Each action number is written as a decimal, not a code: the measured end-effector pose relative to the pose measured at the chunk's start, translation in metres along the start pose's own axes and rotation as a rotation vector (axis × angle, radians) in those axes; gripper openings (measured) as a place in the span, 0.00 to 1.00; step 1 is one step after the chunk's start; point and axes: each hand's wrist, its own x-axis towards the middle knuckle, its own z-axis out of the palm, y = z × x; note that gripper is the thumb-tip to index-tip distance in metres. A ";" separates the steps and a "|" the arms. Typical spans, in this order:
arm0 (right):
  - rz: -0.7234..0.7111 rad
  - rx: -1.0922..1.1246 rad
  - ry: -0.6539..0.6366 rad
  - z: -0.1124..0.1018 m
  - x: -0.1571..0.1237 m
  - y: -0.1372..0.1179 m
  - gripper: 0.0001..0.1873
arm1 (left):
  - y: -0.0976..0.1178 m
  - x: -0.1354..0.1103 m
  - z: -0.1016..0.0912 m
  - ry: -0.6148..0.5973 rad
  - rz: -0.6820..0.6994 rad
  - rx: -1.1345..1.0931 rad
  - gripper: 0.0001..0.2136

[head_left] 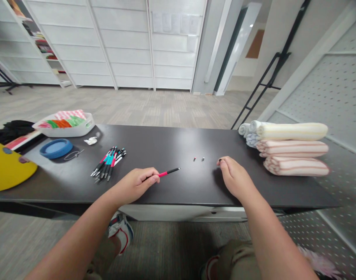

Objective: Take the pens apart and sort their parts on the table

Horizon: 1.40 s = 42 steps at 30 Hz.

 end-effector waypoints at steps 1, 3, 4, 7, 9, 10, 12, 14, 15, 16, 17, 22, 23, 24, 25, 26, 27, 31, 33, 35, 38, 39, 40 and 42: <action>-0.005 -0.017 0.011 0.002 0.002 0.002 0.17 | 0.000 0.000 0.000 0.001 -0.003 0.001 0.16; -0.031 -0.036 0.022 0.004 0.003 0.003 0.16 | 0.000 0.000 0.000 0.008 -0.004 0.005 0.16; -0.051 -0.036 0.022 0.006 0.003 0.002 0.15 | 0.001 0.000 0.000 0.014 -0.005 0.005 0.16; -0.122 -0.004 0.002 0.011 0.003 -0.011 0.14 | 0.001 0.001 0.000 0.039 -0.021 -0.007 0.17; -0.183 0.017 -0.022 0.017 0.004 -0.027 0.12 | 0.000 0.002 0.000 0.054 -0.040 -0.019 0.17; -0.220 0.012 -0.028 0.020 0.006 -0.036 0.12 | 0.000 0.002 0.000 0.059 -0.049 -0.025 0.17; -0.310 -0.044 -0.036 0.029 0.011 -0.054 0.11 | -0.001 0.001 0.001 0.066 -0.061 -0.034 0.17; -0.401 -0.096 -0.064 0.038 0.017 -0.069 0.10 | -0.001 0.001 0.001 0.072 -0.069 -0.041 0.17; -0.436 -0.106 -0.073 0.042 0.019 -0.075 0.10 | -0.001 0.000 0.001 0.074 -0.072 -0.043 0.17; -0.464 -0.104 -0.080 0.046 0.022 -0.080 0.10 | -0.001 0.000 0.001 0.075 -0.075 -0.045 0.17; -0.487 -0.094 -0.085 0.050 0.023 -0.083 0.10 | -0.001 0.000 0.001 0.076 -0.077 -0.047 0.17; -0.493 -0.040 -0.123 0.064 0.025 -0.078 0.13 | 0.001 -0.001 0.001 0.081 -0.074 -0.059 0.17; -0.478 -0.033 -0.129 0.066 0.024 -0.076 0.15 | 0.001 -0.001 0.001 0.080 -0.070 -0.061 0.17; -0.465 -0.024 -0.133 0.067 0.024 -0.073 0.16 | 0.000 -0.001 0.002 0.080 -0.066 -0.062 0.16; -0.457 -0.013 -0.135 0.067 0.024 -0.071 0.17 | 0.000 -0.001 0.002 0.080 -0.063 -0.064 0.16; -0.453 -0.001 -0.136 0.067 0.023 -0.070 0.18 | -0.001 -0.001 0.002 0.081 -0.061 -0.064 0.16; -0.448 0.011 -0.133 0.067 0.023 -0.069 0.18 | -0.001 -0.001 0.002 0.082 -0.060 -0.064 0.16; -0.403 0.080 -0.074 0.060 0.022 -0.074 0.19 | -0.003 -0.001 0.003 0.089 -0.053 -0.059 0.16; -0.354 0.119 -0.028 0.056 0.020 -0.078 0.17 | -0.002 -0.001 0.002 0.090 -0.048 -0.053 0.16; -0.298 0.155 0.006 0.051 0.018 -0.082 0.14 | -0.001 -0.001 0.002 0.088 -0.041 -0.050 0.16; -0.227 0.232 0.012 0.043 0.013 -0.086 0.14 | 0.001 0.000 0.004 0.089 -0.016 -0.040 0.15; -0.205 0.262 0.000 0.041 0.011 -0.088 0.14 | 0.001 0.000 0.005 0.090 -0.004 -0.027 0.14; -0.184 0.289 -0.020 0.039 0.009 -0.089 0.14 | 0.001 0.000 0.006 0.091 0.009 -0.007 0.14; -0.161 0.325 -0.085 0.036 0.007 -0.093 0.14 | 0.000 -0.001 0.009 0.090 0.041 0.058 0.13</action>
